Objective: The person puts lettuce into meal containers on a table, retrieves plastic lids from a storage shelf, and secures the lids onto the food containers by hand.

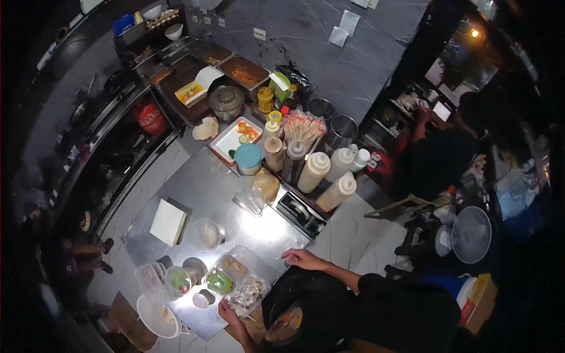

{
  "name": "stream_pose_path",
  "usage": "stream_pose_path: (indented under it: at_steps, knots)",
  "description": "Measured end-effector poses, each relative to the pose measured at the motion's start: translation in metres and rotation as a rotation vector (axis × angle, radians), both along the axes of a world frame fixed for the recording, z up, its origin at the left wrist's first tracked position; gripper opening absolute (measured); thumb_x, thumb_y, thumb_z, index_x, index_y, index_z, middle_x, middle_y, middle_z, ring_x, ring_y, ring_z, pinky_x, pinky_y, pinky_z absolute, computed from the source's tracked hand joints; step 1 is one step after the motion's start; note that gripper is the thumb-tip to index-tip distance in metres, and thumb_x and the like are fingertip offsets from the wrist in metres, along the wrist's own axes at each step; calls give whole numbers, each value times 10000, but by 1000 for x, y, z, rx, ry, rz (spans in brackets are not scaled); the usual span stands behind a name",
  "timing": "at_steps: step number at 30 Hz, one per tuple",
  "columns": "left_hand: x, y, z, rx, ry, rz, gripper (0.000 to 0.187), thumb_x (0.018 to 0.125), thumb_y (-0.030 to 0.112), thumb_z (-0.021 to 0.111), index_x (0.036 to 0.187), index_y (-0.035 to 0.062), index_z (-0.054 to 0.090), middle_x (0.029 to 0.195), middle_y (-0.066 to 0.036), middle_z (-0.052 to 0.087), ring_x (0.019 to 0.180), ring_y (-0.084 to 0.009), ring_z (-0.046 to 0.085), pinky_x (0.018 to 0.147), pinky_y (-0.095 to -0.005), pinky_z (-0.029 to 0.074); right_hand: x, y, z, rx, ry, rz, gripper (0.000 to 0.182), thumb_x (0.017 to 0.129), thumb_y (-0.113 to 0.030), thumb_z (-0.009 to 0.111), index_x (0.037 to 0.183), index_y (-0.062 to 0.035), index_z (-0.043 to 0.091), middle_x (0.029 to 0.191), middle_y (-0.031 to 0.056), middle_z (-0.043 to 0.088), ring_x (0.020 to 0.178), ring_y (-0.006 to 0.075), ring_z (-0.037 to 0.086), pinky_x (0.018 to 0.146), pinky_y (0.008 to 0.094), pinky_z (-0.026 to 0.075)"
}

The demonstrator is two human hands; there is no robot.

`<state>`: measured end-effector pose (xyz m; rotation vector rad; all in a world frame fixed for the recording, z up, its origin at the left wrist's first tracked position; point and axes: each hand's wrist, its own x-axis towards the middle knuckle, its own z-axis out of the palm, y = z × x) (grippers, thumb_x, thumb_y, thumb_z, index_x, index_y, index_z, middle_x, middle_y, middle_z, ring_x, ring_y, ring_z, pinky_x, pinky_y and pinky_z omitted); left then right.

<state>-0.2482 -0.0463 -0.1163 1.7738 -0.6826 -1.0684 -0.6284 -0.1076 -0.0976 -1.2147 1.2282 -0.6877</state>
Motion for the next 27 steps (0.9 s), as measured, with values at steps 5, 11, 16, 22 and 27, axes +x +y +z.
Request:
stream_pose_path:
  at_steps: [5,11,16,22,27]
  knots:
    - [-7,0,8,13,-116,49,259,990,183,478,829,15,593,740,21,519,689,-84,440,609,-261,376,20,-50,-11,-109,23,432,386,919,-213,634,1264,-50,573,969,49,671,848,119,604,772,274,485]
    - [-6,0,6,63,-48,139,214,978,211,520,862,65,626,743,49,520,673,-57,442,575,-242,365,69,-65,-45,-67,-196,661,410,901,-225,642,1263,-48,566,1013,69,697,872,160,657,762,321,521]
    - [2,5,-3,103,-21,152,230,973,276,568,938,66,655,753,43,546,673,-55,464,568,-230,369,90,-70,-59,-26,-192,763,422,895,-262,653,1241,-37,569,1001,77,701,902,174,658,788,336,517]
    - [7,1,-12,101,-45,133,220,977,263,571,893,71,638,735,51,540,649,-50,460,549,-217,358,91,-80,-52,-14,-166,783,447,883,-283,665,1248,-44,565,994,78,701,928,187,654,816,335,507]
    - [1,0,-2,112,-20,133,188,968,211,572,863,63,620,739,55,539,654,-51,450,561,-221,362,91,-82,-47,-121,-134,705,449,872,-279,678,1231,-30,574,995,89,707,920,195,660,821,337,510]
